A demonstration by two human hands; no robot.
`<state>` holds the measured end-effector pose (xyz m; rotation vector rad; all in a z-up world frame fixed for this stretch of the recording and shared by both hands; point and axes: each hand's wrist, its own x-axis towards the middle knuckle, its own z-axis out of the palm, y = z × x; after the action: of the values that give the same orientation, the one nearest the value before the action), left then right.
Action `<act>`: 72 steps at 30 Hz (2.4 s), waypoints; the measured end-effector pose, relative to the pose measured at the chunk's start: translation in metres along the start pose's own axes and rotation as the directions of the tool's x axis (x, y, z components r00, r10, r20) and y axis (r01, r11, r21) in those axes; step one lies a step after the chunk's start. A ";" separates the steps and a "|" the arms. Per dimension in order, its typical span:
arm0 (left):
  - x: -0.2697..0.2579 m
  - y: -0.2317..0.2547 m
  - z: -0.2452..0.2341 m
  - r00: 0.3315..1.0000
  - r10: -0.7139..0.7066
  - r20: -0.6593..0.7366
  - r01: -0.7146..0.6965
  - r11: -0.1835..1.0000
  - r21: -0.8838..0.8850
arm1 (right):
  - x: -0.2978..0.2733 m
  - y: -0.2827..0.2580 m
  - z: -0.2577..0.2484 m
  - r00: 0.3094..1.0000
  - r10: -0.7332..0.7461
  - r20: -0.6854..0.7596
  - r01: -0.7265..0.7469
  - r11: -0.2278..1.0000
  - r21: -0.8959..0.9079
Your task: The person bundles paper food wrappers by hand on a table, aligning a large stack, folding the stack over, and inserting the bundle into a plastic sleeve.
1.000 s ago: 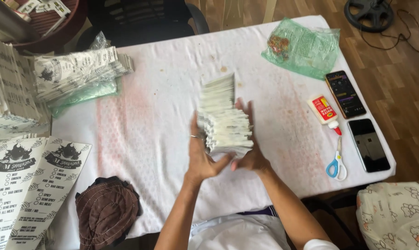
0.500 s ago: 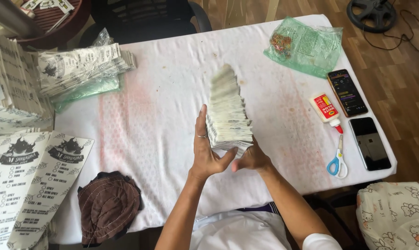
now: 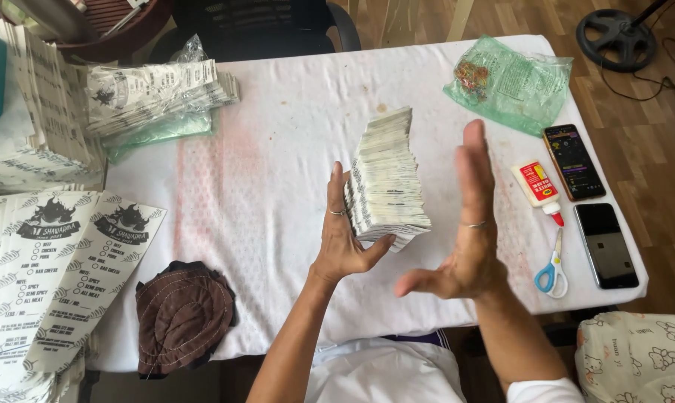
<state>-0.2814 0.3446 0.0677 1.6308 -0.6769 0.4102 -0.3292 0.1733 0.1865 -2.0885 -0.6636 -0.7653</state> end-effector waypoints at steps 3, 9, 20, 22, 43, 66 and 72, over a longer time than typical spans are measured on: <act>-0.011 -0.013 0.003 0.999 0.037 0.001 -0.037 0.994 0.100 | 0.024 -0.028 -0.010 0.947 -0.085 0.311 0.233 0.847 -0.477; 0.013 0.025 -0.009 0.990 -0.136 0.044 0.138 0.989 -0.048 | 0.021 -0.035 -0.007 0.943 -0.101 0.318 0.253 0.838 -0.484; 0.007 0.019 -0.012 0.992 -0.105 0.065 0.112 0.987 -0.118 | 0.052 -0.026 -0.010 0.898 -0.055 0.436 0.218 0.918 -0.332; 0.008 0.021 -0.013 0.994 -0.079 0.074 0.088 0.989 -0.122 | 0.055 -0.024 -0.015 0.880 -0.042 0.474 0.211 0.927 -0.311; 0.013 0.023 -0.018 0.995 -0.047 0.090 0.053 0.997 -0.058 | 0.086 0.009 -0.025 0.924 -0.037 0.380 0.101 0.984 -0.150; 0.013 0.010 -0.019 0.989 -0.066 0.131 0.070 0.997 -0.024 | 0.037 0.046 -0.022 0.938 0.080 0.337 -0.215 0.897 0.386; 0.017 0.010 -0.013 0.977 -0.196 0.087 0.203 0.976 -0.076 | -0.129 0.135 0.073 0.948 0.057 0.312 -0.218 0.832 0.510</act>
<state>-0.2731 0.3529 0.0883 1.6228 -0.5744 0.1696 -0.3044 0.1348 -0.0085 -1.6995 -0.7669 -0.1520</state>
